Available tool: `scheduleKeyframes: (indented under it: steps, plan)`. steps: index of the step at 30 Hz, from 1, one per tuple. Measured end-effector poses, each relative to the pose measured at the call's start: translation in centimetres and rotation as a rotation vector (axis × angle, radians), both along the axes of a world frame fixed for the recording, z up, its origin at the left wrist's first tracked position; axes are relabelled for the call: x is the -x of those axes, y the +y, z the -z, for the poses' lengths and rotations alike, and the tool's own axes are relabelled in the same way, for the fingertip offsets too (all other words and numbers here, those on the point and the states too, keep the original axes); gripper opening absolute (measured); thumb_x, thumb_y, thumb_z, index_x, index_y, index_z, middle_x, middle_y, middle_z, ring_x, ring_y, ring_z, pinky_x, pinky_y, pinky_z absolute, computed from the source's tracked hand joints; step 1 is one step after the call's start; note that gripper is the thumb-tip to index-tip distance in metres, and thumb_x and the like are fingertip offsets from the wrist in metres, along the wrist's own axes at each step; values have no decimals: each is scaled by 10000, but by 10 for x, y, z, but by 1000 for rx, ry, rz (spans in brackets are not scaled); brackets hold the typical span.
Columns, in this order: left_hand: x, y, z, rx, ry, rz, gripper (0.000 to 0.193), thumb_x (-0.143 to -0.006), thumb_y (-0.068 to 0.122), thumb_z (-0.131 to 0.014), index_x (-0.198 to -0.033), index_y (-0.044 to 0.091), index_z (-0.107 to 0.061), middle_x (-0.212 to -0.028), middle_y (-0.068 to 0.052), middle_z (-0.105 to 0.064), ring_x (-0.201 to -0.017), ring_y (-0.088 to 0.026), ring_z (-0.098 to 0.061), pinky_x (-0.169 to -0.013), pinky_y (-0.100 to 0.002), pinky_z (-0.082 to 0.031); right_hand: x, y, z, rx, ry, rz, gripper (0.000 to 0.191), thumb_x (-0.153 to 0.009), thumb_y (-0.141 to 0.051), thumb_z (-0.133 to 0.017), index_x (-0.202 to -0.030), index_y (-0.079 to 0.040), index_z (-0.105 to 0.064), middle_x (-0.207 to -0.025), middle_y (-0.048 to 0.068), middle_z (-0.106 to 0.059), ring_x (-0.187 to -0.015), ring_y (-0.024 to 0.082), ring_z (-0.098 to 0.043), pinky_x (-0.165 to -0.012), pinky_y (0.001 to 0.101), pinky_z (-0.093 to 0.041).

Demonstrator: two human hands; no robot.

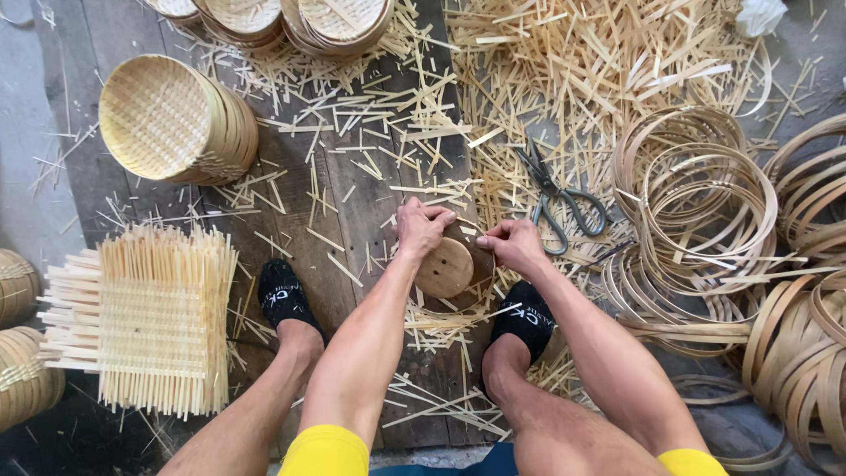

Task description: The person trims the protruding bamboo strips from the edge of a small woven basket using shears. They repeatedly place the basket on a wooden block, cut the excess strips flush with the rim, and then stack the finished basket with others.

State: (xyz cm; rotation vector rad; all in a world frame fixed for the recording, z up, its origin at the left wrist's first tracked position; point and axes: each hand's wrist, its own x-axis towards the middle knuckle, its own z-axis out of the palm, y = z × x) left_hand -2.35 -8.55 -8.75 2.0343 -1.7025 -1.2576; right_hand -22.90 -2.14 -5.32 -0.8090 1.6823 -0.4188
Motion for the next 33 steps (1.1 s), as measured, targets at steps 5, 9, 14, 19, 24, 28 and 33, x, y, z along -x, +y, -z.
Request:
scheduleKeyframes:
  steps: [5,9,14,19,24,28,33]
  plan:
    - [-7,2,7,95,104,-16,311,-800,453,-804,-1034,248,-829,-922,-76,-631,-928,-247,-632,-873,-426,-505,-5,-3,-10,-60,37,7,279,-851,-219,-830,-1002,12,-789,-782,140,-751,-575,151,-639,-527,297,-524]
    - [-36,24,0,369,101,-189,347,-1002,402,-650,-1225,153,-743,-995,-76,-655,-894,-230,-644,-846,-382,-506,0,14,-20,-182,36,-5,358,-858,-289,-819,-1109,-55,-714,-880,117,-762,-626,148,-680,-586,296,-588]
    - [-80,63,-6,-131,184,-443,342,-836,235,-806,-1146,91,-783,-990,-87,-808,-850,-151,-736,-778,-294,-552,1,48,-3,-159,-270,189,294,-855,-187,-781,-1065,15,-745,-896,133,-780,-686,184,-747,-623,324,-641]
    - [-82,54,-6,-275,338,-554,344,-756,170,-895,-1057,22,-815,-920,-119,-809,-772,-153,-688,-700,-285,-545,3,58,21,-88,-306,281,266,-866,-146,-793,-1016,73,-771,-851,132,-769,-659,199,-726,-585,322,-612]
    - [-72,46,-15,-251,68,-549,305,-740,207,-915,-996,66,-829,-905,-77,-790,-791,-147,-717,-746,-273,-541,2,53,19,-125,-258,277,273,-864,-154,-801,-1011,74,-774,-827,164,-761,-624,215,-702,-562,336,-591]
    - [-73,59,-20,-195,398,-645,274,-848,197,-822,-1070,35,-815,-991,-88,-801,-893,-177,-721,-798,-302,-563,0,51,4,-77,-339,381,293,-918,-205,-793,-1046,57,-767,-835,157,-734,-654,191,-665,-596,312,-588]
    - [-70,128,-20,-667,980,-916,266,-948,128,-649,-1176,-4,-614,-1079,-110,-726,-932,-260,-736,-806,-492,-594,-5,63,-6,-124,-494,346,272,-890,-187,-731,-1006,58,-753,-866,127,-783,-725,196,-754,-655,335,-661]
